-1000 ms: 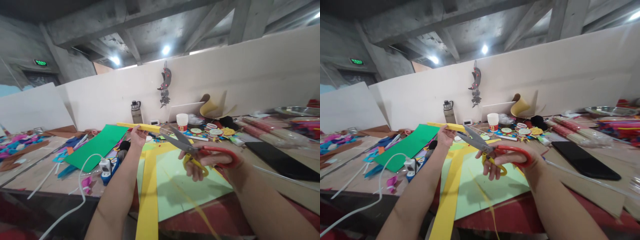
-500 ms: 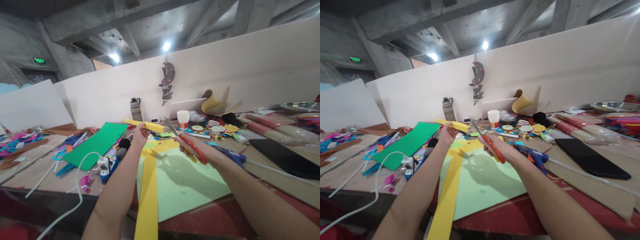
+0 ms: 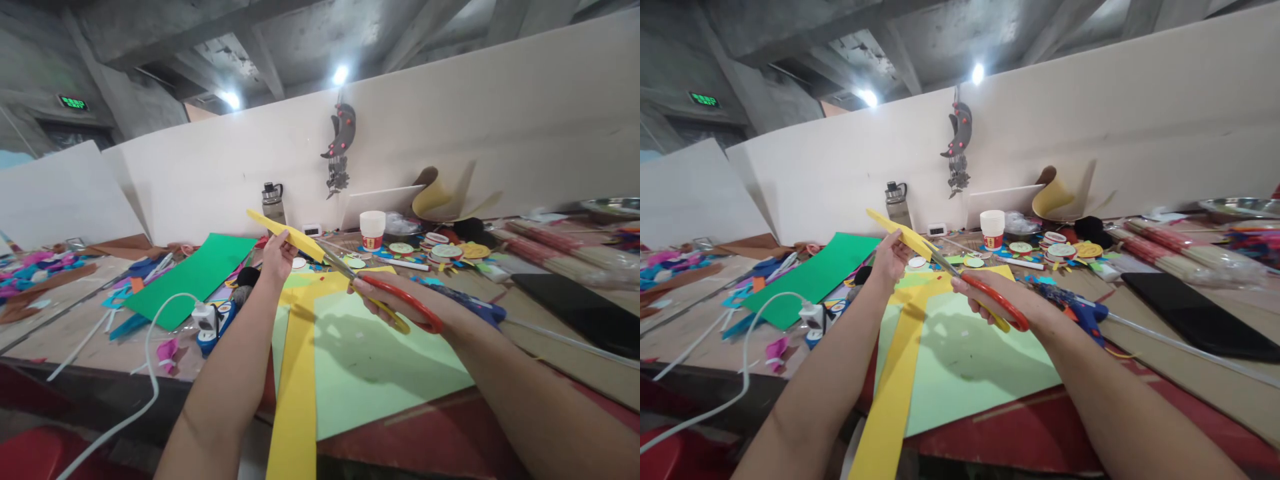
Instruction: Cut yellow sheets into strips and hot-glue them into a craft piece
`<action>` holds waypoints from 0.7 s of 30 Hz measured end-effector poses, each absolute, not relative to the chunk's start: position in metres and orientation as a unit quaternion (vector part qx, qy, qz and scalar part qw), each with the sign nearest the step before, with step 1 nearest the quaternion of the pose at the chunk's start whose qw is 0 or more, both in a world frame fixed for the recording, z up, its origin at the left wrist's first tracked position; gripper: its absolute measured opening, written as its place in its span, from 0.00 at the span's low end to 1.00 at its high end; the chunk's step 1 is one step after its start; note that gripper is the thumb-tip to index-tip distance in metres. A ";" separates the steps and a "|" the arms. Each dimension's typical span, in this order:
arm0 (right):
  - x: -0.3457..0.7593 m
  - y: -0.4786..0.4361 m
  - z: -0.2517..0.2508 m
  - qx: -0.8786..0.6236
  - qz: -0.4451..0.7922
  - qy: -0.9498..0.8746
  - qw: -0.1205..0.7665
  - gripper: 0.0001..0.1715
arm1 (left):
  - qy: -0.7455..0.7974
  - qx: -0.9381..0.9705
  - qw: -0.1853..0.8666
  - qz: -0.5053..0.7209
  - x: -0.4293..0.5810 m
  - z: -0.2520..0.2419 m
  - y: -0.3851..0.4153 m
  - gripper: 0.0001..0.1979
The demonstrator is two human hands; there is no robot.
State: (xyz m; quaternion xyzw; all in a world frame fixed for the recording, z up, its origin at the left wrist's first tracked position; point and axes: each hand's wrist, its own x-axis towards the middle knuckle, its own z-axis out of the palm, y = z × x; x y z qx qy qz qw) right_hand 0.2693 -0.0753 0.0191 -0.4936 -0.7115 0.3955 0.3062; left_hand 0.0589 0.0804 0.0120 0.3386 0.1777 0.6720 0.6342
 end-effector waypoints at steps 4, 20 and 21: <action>0.263 -0.073 0.015 -0.514 0.410 -0.688 0.308 0.29 | 0.197 0.380 0.624 0.653 0.066 0.012 0.075 0.09; 0.262 -0.073 0.011 -0.509 0.402 -0.693 0.316 0.28 | 0.182 0.396 0.630 0.643 0.064 0.015 0.073 0.08; 0.262 -0.073 0.011 -0.509 0.405 -0.691 0.315 0.28 | 0.183 0.400 0.628 0.642 0.064 0.015 0.073 0.08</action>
